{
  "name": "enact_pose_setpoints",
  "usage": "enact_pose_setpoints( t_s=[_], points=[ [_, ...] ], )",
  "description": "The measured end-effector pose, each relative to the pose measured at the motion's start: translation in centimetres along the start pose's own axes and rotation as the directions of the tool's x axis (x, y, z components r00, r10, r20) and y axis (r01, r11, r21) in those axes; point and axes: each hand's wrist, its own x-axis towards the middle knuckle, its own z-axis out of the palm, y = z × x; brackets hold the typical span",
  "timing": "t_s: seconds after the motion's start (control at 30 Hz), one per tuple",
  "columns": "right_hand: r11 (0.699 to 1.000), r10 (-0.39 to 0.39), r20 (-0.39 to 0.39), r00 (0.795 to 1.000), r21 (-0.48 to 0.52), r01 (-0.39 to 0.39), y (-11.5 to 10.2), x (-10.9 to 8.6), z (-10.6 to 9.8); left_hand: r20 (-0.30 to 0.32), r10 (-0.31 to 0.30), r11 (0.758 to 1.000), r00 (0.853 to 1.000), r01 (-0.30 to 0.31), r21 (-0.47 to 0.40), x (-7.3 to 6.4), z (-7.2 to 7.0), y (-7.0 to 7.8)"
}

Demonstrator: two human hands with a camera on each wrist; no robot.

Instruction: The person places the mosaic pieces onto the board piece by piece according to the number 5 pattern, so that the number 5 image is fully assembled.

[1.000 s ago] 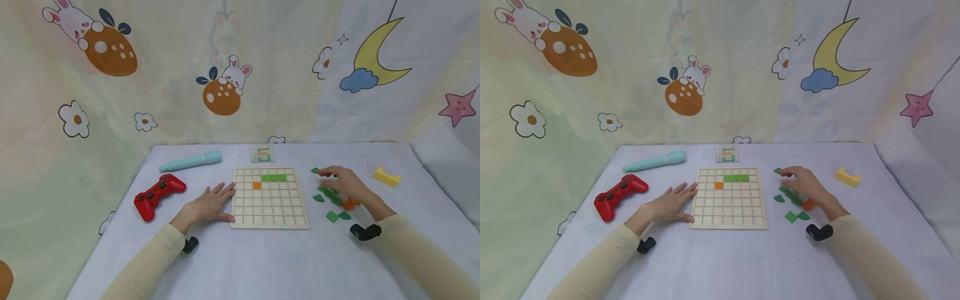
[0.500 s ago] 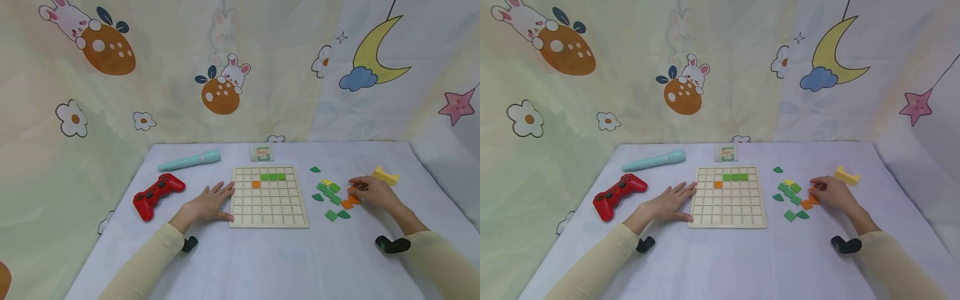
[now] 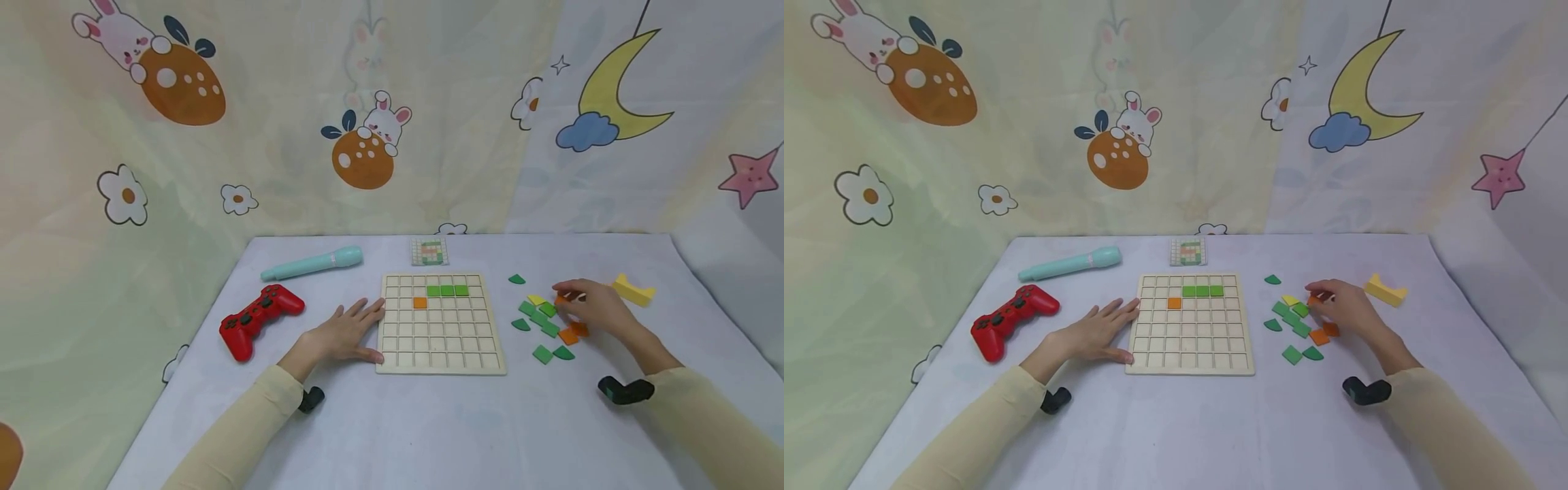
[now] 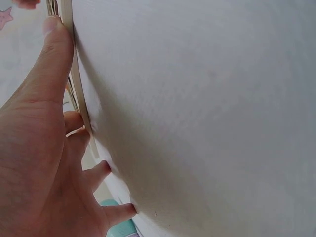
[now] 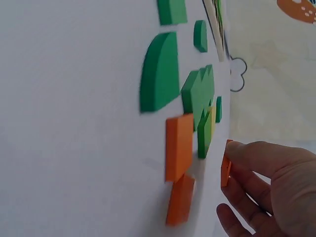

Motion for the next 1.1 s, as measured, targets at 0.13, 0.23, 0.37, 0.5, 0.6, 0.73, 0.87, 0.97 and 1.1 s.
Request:
enact_pose_setpoints(
  t_s=[0.13, 0.23, 0.37, 0.5, 0.6, 0.73, 0.87, 0.97, 1.1],
  points=[
    [0.997, -0.078, -0.004, 0.997, 0.023, 0.078, -2.7, 1.3, 1.1, 0.001, 0.001, 1.000, 1.000, -0.001, -0.014, -0.1, -0.1, 0.0],
    [0.984, -0.172, -0.005, 0.985, 0.036, 0.172, -5.4, 2.5, 2.4, 0.005, -0.002, 1.000, 1.000, 0.002, -0.015, -0.1, -0.1, 0.0],
    [0.957, -0.283, 0.030, 0.958, 0.065, 0.281, -9.7, 3.8, 4.7, 0.008, -0.006, 1.000, 1.000, 0.006, -0.018, 0.0, -0.1, 0.0],
    [0.926, -0.377, 0.094, 0.921, 0.071, 0.372, -13.8, 4.7, 7.3, 0.005, 0.000, 1.000, 1.000, 0.000, -0.021, 0.0, 0.0, 0.0],
    [0.908, -0.419, 0.137, 0.898, 0.069, 0.413, -16.1, 5.0, 9.0, 0.004, 0.007, 1.000, 1.000, -0.007, -0.014, 0.0, -0.1, 0.0],
    [0.893, -0.449, 0.143, 0.882, 0.044, 0.447, -17.8, 5.1, 10.7, 0.004, 0.011, 1.000, 1.000, -0.011, -0.008, 0.0, -0.1, 0.1],
    [0.868, -0.494, 0.110, 0.862, 0.003, 0.497, -18.5, 5.3, 11.7, 0.005, 0.006, 1.000, 1.000, -0.006, -0.008, 0.0, -0.2, 0.1],
    [0.858, -0.509, 0.092, 0.856, -0.018, 0.513, -18.8, 5.5, 12.0, 0.006, 0.001, 1.000, 1.000, 0.000, -0.007, 0.0, -0.2, 0.1],
    [0.861, -0.503, 0.079, 0.860, -0.038, 0.507, -18.9, 5.4, 12.2, 0.001, 0.000, 1.000, 1.000, 0.000, -0.009, -0.1, -0.1, 0.0]
  ],
)
